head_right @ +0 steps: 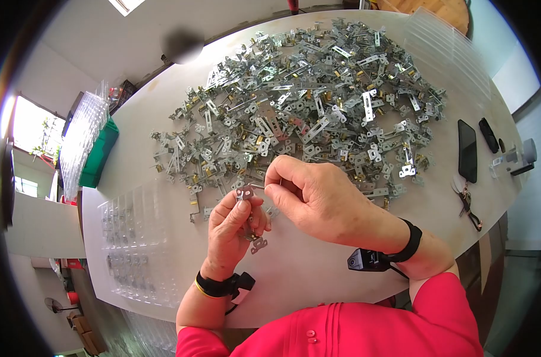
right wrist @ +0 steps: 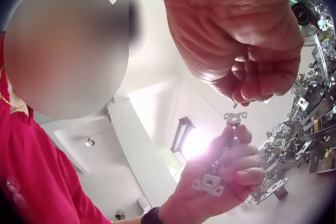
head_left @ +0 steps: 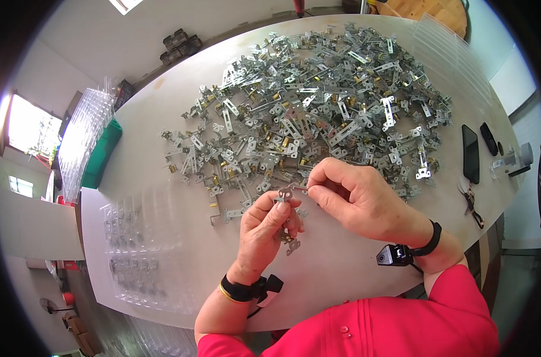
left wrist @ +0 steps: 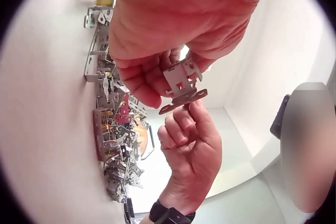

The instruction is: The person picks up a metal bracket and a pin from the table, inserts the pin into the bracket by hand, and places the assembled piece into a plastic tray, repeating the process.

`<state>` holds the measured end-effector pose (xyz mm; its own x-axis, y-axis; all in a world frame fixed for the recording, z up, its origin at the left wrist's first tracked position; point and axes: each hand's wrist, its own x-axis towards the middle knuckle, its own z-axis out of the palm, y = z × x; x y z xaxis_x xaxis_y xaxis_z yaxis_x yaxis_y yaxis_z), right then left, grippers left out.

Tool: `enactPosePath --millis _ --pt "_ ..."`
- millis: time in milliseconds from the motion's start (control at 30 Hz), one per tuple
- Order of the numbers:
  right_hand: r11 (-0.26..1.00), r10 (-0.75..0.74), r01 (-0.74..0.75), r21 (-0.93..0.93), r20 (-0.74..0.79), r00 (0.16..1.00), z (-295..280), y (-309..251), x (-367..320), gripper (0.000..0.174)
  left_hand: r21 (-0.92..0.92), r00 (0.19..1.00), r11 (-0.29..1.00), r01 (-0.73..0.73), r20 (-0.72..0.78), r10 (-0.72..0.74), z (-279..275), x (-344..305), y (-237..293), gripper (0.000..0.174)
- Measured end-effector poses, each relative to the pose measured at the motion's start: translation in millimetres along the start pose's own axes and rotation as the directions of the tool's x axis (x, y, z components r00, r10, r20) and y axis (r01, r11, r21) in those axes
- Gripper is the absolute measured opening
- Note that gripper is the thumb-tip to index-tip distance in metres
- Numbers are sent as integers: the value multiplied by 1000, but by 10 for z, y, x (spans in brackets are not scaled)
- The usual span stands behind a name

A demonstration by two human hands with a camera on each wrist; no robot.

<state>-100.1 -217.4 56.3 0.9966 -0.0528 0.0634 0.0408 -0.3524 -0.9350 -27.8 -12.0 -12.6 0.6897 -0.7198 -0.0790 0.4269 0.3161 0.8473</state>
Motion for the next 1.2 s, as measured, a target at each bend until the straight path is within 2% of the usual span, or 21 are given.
enactPosePath --millis 200,300,367,400,467,500,533,600,633,700,833,900,1033,1100,1133,1200 --pt "997 1 1 -82 26 1000 -13 -44 -6 9 -3 1000 1000 -6 -12 6 -26 -2 1 28" --pt "999 -33 33 -2 -28 999 26 -7 -7 9 103 999 994 -28 -20 31 -1 -18 9 27" --pt "998 -37 39 42 -43 998 47 27 9 9 344 995 939 -10 -94 45 83 -54 42 20" --pt "995 -41 46 86 -58 998 54 35 13 9 343 994 939 -9 -96 44 83 -51 9 20" --pt "996 -9 10 91 -15 1000 69 37 -6 8 593 977 791 -150 -36 212 76 -44 -79 15" --pt "995 21 -23 92 25 999 76 36 -15 8 660 962 725 -195 -17 273 138 -32 -53 14" --pt "995 21 -23 94 26 999 74 14 -22 8 661 962 725 -193 -18 273 137 -25 -64 14" --pt "999 26 -31 38 118 993 60 -45 -31 8 792 914 527 -309 92 396 123 -16 -87 15" --pt "999 25 -30 38 120 992 61 -42 -29 8 792 913 527 -308 91 397 127 -11 -87 15" --pt "992 -40 51 -113 99 994 55 -27 -26 9 821 898 464 -333 127 420 134 -4 -80 17" --pt "974 -131 147 -173 97 987 51 27 -5 10 830 901 454 -325 126 415 160 -15 -30 20" --pt "956 -192 198 -218 49 980 47 49 2 8 866 867 344 -364 179 466 185 -13 16 22" --pt "964 -204 202 -170 9 979 -75 -16 37 6 815 833 393 -425 183 522 119 10 29 27" --pt "980 -165 161 -114 -29 986 -130 -41 40 5 580 948 772 -258 -1 318 65 -22 -21 32" --pt "979 -169 165 -117 -30 985 -153 -37 42 5 581 947 771 -263 1 322 69 -36 -6 32" --pt "992 -113 111 -55 -37 993 -192 -22 48 5 419 990 900 -123 -9 139 103 -60 60 36"
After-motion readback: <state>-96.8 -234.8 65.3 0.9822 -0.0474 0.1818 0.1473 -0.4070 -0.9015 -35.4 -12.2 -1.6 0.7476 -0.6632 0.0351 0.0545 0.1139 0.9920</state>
